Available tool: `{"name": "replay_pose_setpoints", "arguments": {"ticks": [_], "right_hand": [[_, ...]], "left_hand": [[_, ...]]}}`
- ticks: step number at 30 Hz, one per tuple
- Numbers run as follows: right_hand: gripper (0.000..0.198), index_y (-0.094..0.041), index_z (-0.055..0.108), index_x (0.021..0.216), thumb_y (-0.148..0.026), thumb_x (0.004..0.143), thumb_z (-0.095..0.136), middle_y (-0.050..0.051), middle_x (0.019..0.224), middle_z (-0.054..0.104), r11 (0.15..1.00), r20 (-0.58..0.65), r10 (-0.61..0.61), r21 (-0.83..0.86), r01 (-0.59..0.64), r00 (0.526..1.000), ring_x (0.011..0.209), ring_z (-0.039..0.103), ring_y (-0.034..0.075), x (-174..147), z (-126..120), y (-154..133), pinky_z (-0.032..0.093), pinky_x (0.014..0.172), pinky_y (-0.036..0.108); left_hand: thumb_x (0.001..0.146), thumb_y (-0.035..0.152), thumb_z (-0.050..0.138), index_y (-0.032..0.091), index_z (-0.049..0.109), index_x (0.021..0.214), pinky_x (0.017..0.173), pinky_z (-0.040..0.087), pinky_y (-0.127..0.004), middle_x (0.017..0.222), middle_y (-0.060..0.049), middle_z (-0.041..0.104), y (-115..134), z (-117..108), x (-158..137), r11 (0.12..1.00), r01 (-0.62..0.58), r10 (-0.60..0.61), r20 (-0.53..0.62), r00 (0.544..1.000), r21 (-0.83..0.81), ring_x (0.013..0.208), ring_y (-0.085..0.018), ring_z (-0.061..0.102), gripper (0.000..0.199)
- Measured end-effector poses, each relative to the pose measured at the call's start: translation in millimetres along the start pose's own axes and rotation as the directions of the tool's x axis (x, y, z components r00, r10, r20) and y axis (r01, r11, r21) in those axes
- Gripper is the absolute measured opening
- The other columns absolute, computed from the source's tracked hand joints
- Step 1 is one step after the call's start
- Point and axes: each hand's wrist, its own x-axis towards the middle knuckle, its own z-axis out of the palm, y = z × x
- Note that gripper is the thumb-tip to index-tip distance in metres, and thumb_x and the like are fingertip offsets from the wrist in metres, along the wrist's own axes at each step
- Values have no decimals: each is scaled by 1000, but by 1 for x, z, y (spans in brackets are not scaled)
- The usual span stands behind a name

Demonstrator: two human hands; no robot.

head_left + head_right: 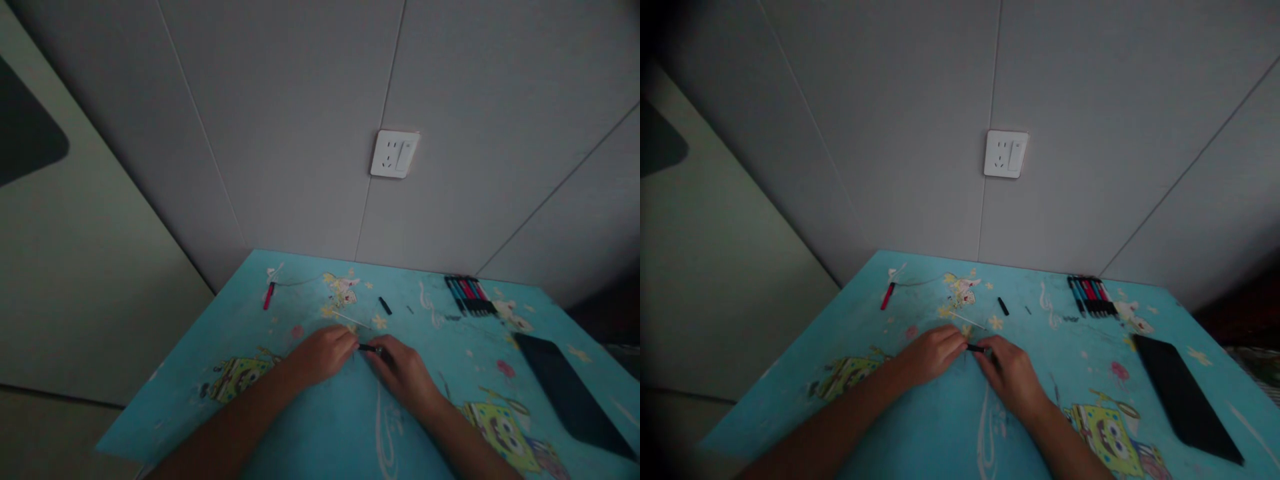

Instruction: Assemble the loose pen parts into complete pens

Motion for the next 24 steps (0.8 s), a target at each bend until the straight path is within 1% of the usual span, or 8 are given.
{"name": "replay_pose_setpoints", "arguments": {"ticks": [3, 7, 11, 15, 17, 19, 21, 24], "right_hand": [[18, -24, 66, 102, -33, 95, 52, 3, 91, 70, 1000, 4, -3, 11, 3, 1000, 82, 66, 18, -1, 0, 3, 50, 77, 29], [19, -24, 67, 101, -34, 94, 53, 3, 91, 71, 1000, -17, 16, -20, -16, 1000, 82, 67, 18, 0, -1, 7, 49, 77, 29], [32, -20, 66, 83, -36, 98, 43, 3, 73, 67, 995, 23, 12, -95, -10, 1000, 67, 63, 17, -1, 0, 6, 46, 68, 28], [49, -19, 59, 67, -35, 102, 30, 1, 58, 59, 994, 36, 66, -90, -62, 997, 53, 56, 14, -1, 0, 1, 42, 59, 27], [42, -19, 64, 79, -36, 101, 33, 2, 68, 64, 997, 29, 66, -43, -64, 997, 60, 59, 15, 1, -2, -2, 45, 63, 27], [28, -20, 64, 102, -38, 98, 44, 4, 86, 68, 999, -1, 41, -14, -41, 999, 72, 63, 16, 3, -5, -3, 47, 71, 28], [28, -21, 60, 115, -39, 93, 53, 5, 97, 68, 1000, -16, 2, -4, -2, 1000, 80, 63, 17, 4, -7, -3, 48, 76, 29], [22, -21, 65, 100, -37, 95, 51, 4, 88, 68, 998, 0, -27, -52, 27, 1000, 81, 63, 17, 2, -4, 1, 47, 77, 29]], "left_hand": [[97, 25, 45, 16, 59, 110, 86, 52, -33, 98, -7, 64, 0, 0, -3, 998, -24, 24, -5, 1000, -56, 95, -19, 61, 21], [98, 24, 44, 18, 44, 136, 94, 51, -36, 115, -9, 62, -3, 6, -7, 996, -43, 43, -5, 999, -79, 109, -20, 59, 38], [98, 21, 43, 18, 47, 134, 88, 54, -35, 104, -7, 65, -2, 10, -6, 996, -76, 77, 5, 997, -50, 101, -19, 62, 36], [97, 21, 44, 17, 58, 119, 83, 54, -34, 90, -5, 66, 2, 5, -1, 994, -102, 102, -1, 995, -32, 90, -19, 63, 26], [97, 21, 47, 18, 60, 116, 84, 53, -35, 93, -5, 66, 1, 3, 1, 996, -90, 90, -5, 996, -21, 90, -19, 62, 23], [96, 21, 48, 18, 59, 116, 82, 54, -35, 95, -6, 67, -2, 1, 1, 998, -70, 70, -13, 997, -4, 91, -19, 62, 24], [96, 21, 47, 17, 59, 117, 80, 55, -35, 94, -6, 67, -5, 2, 0, 998, -60, 60, -18, 998, 3, 89, -20, 63, 24], [96, 20, 47, 17, 58, 118, 82, 55, -35, 97, -6, 67, -6, 7, -3, 997, -76, 76, -20, 997, -7, 91, -19, 63, 25]]}}
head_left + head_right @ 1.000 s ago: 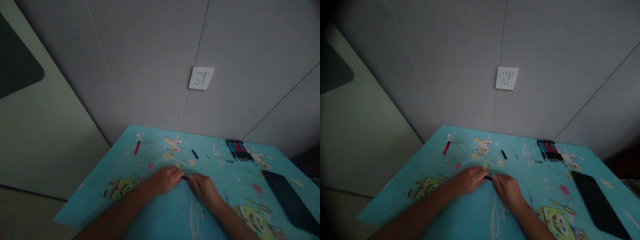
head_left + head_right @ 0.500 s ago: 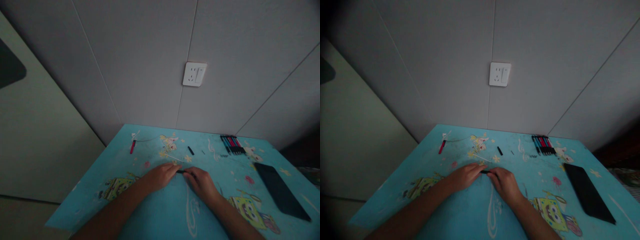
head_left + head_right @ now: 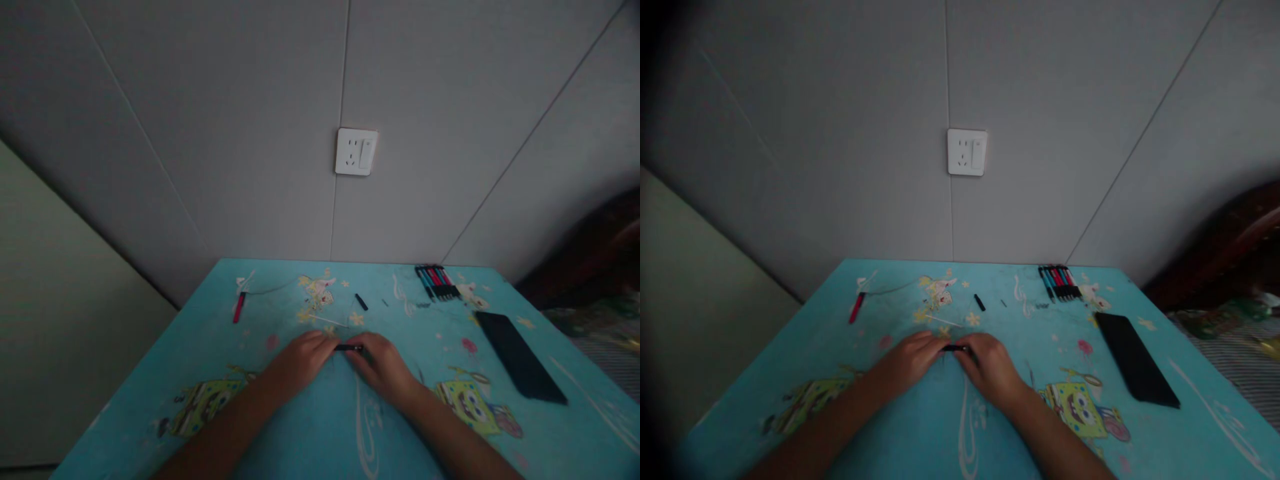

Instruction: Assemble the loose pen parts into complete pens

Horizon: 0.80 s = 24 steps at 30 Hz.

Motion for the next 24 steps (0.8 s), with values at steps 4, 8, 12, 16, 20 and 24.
{"name": "replay_pose_setpoints", "arguments": {"ticks": [4, 8, 12, 16, 20, 24], "right_hand": [[46, -19, 61, 67, -34, 101, 34, 1, 62, 62, 996, 50, 24, -93, -19, 998, 60, 59, 14, -2, 4, 2, 44, 67, 26], [34, -19, 65, 84, -37, 99, 41, 2, 75, 67, 998, 40, -19, -61, 21, 999, 68, 62, 15, 0, -4, -4, 45, 71, 26], [24, -21, 64, 106, -39, 94, 53, 5, 95, 70, 995, -8, -86, -57, 85, 996, 87, 64, 18, 2, -11, -8, 45, 83, 30], [38, -20, 64, 74, -36, 99, 40, 3, 67, 66, 984, 4, -24, -175, 24, 1000, 65, 61, 17, 0, -6, -1, 44, 71, 30], [34, -20, 67, 85, -36, 100, 40, 3, 75, 68, 994, 20, -17, -111, 19, 1000, 70, 62, 16, 0, -8, 1, 45, 72, 28], [28, -22, 61, 115, -37, 93, 55, 5, 103, 69, 995, 6, -98, 7, 98, 995, 92, 63, 18, 2, -12, 1, 45, 85, 30]], "left_hand": [[96, 20, 47, 19, 56, 121, 89, 54, -37, 101, -6, 68, 2, 7, -3, 999, -50, 50, 18, 999, 0, 98, -20, 64, 27], [97, 20, 45, 20, 58, 117, 82, 57, -34, 96, -5, 68, -4, 7, -4, 1000, -7, 6, -19, 1000, -28, 91, -18, 65, 24], [97, 19, 45, 19, 57, 118, 80, 57, -34, 96, -5, 68, -7, 4, -4, 1000, -9, 8, -36, 999, -27, 90, -18, 65, 25], [96, 17, 46, 19, 56, 120, 84, 56, -35, 99, -6, 67, -2, 5, -3, 999, -43, 43, -8, 999, -18, 94, -19, 64, 26], [96, 19, 47, 18, 57, 119, 82, 56, -36, 97, -7, 67, -2, 3, -2, 1000, -10, 10, -27, 1000, -9, 92, -19, 64, 26], [97, 21, 46, 18, 56, 122, 86, 55, -38, 99, -8, 66, -3, -2, -1, 1000, 21, -21, 11, 1000, -13, 96, -20, 62, 27]]}}
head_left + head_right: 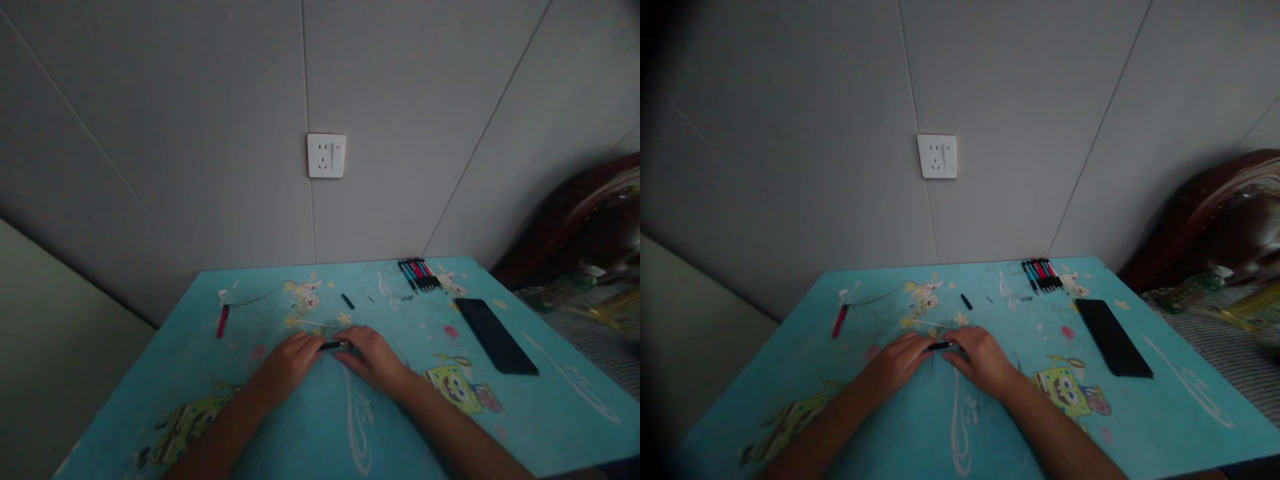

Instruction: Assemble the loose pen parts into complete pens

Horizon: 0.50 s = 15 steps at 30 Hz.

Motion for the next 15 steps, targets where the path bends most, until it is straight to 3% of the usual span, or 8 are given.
{"name": "replay_pose_setpoints", "arguments": {"ticks": [4, 8, 12, 15], "right_hand": [[20, -21, 65, 104, -32, 96, 51, 5, 94, 70, 1000, -28, -4, -30, 3, 1000, 89, 62, 19, 1, 1, 2, 44, 85, 32], [21, -20, 66, 96, -34, 96, 50, 6, 86, 68, 994, -17, -14, -106, 12, 1000, 82, 61, 20, 1, 0, 2, 44, 80, 33], [36, -20, 61, 73, -34, 99, 40, 3, 67, 62, 989, 17, 35, -145, -32, 999, 66, 57, 17, -1, 5, -2, 44, 69, 30], [45, -20, 59, 68, -34, 101, 32, 0, 59, 58, 994, 77, 88, -69, -83, 993, 52, 52, 13, -2, 8, -1, 43, 58, 26]], "left_hand": [[96, 24, 49, 18, 55, 124, 90, 53, -40, 104, -9, 65, 2, -2, 2, 999, 18, -18, -8, 1000, -27, 103, -21, 60, 30], [96, 25, 48, 17, 62, 108, 83, 54, -37, 94, -7, 65, 3, -2, 6, 1000, 17, -17, -12, 1000, -20, 95, -20, 61, 20], [96, 24, 48, 16, 64, 102, 78, 52, -36, 85, -6, 64, 4, -5, 6, 996, -56, 58, -42, 997, 64, 85, -19, 59, 19], [96, 24, 48, 16, 66, 101, 76, 51, -36, 80, -5, 64, 4, -7, 6, 989, -79, 86, -59, 994, 122, 81, -19, 59, 19]]}}
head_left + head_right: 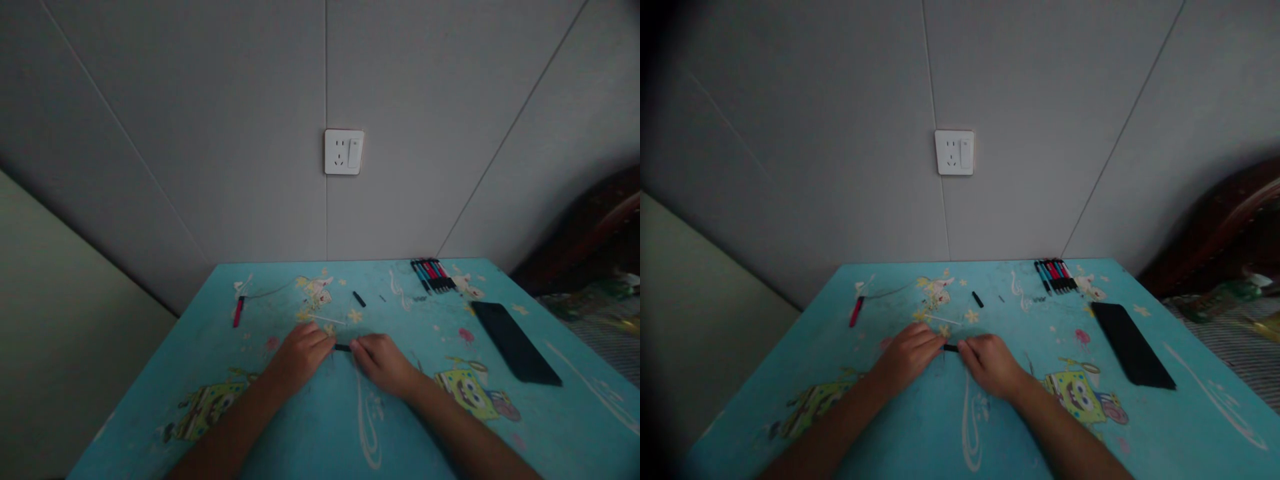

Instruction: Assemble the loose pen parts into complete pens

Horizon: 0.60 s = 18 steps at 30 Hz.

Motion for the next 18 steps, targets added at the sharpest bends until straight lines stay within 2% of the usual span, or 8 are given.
{"name": "replay_pose_setpoints", "arguments": {"ticks": [2, 4, 6, 9, 11, 13, 16, 18], "right_hand": [[42, -21, 64, 78, -35, 101, 32, 0, 66, 64, 998, 11, 3, 58, -3, 1000, 56, 57, 13, 0, 0, 2, 45, 60, 26], [30, -22, 65, 99, -39, 99, 40, 2, 86, 70, 996, -1, -17, 85, 17, 1000, 73, 64, 16, 1, -2, 3, 49, 71, 27], [29, -22, 62, 113, -41, 96, 48, 4, 99, 70, 995, 0, -51, 82, 51, 999, 86, 65, 17, 2, -5, 3, 49, 78, 27], [29, -20, 65, 99, -40, 98, 43, 4, 87, 70, 995, 6, -98, -11, 98, 995, 81, 65, 17, 3, -7, 2, 48, 77, 27], [37, -20, 65, 83, -39, 99, 39, 4, 75, 67, 987, 18, -122, -101, 123, 992, 73, 63, 16, 2, -7, 2, 47, 75, 28], [44, -19, 62, 71, -40, 99, 35, 3, 65, 63, 989, 33, -110, -97, 112, 993, 63, 59, 15, 0, -6, 3, 46, 69, 27], [57, -18, 57, 62, -46, 101, 26, -1, 52, 55, 985, 114, 32, 162, -51, 993, 46, 50, 10, -4, -2, 3, 43, 52, 22], [63, -17, 55, 60, -51, 101, 21, -3, 47, 51, 919, 225, 121, 344, -195, 967, 41, 46, 9, -4, -1, 2, 40, 46, 20]], "left_hand": [[95, 24, 50, 17, 66, 101, 75, 51, -35, 80, -5, 64, -1, 0, -1, 1000, 10, -10, 1, 1000, 14, 81, -19, 59, 19], [95, 24, 51, 17, 65, 104, 75, 52, -34, 82, -5, 65, -3, 2, -3, 999, 33, -33, 2, 999, 18, 82, -19, 60, 18], [95, 23, 51, 17, 64, 108, 76, 53, -33, 86, -5, 66, -6, 5, -5, 998, 51, -51, 6, 999, 21, 84, -19, 61, 19], [96, 20, 47, 17, 64, 107, 73, 54, -31, 88, -4, 66, -8, 11, -9, 999, 34, -34, -2, 999, 8, 81, -17, 62, 20], [97, 18, 45, 17, 64, 109, 77, 54, -32, 92, -5, 67, -8, 13, -11, 1000, -10, 11, -33, 999, 11, 85, -17, 63, 23], [97, 16, 43, 16, 64, 110, 80, 54, -34, 92, -6, 67, -7, 14, -13, 997, -69, 72, -61, 996, 41, 85, -18, 62, 25], [96, 14, 43, 15, 63, 114, 78, 54, -36, 92, -7, 68, -3, 12, -13, 983, -134, 147, -103, 984, 125, 84, -20, 63, 28], [95, 16, 46, 15, 63, 114, 75, 54, -36, 89, -7, 68, 0, 11, -11, 977, -133, 152, -109, 982, 164, 81, -20, 63, 26]]}}
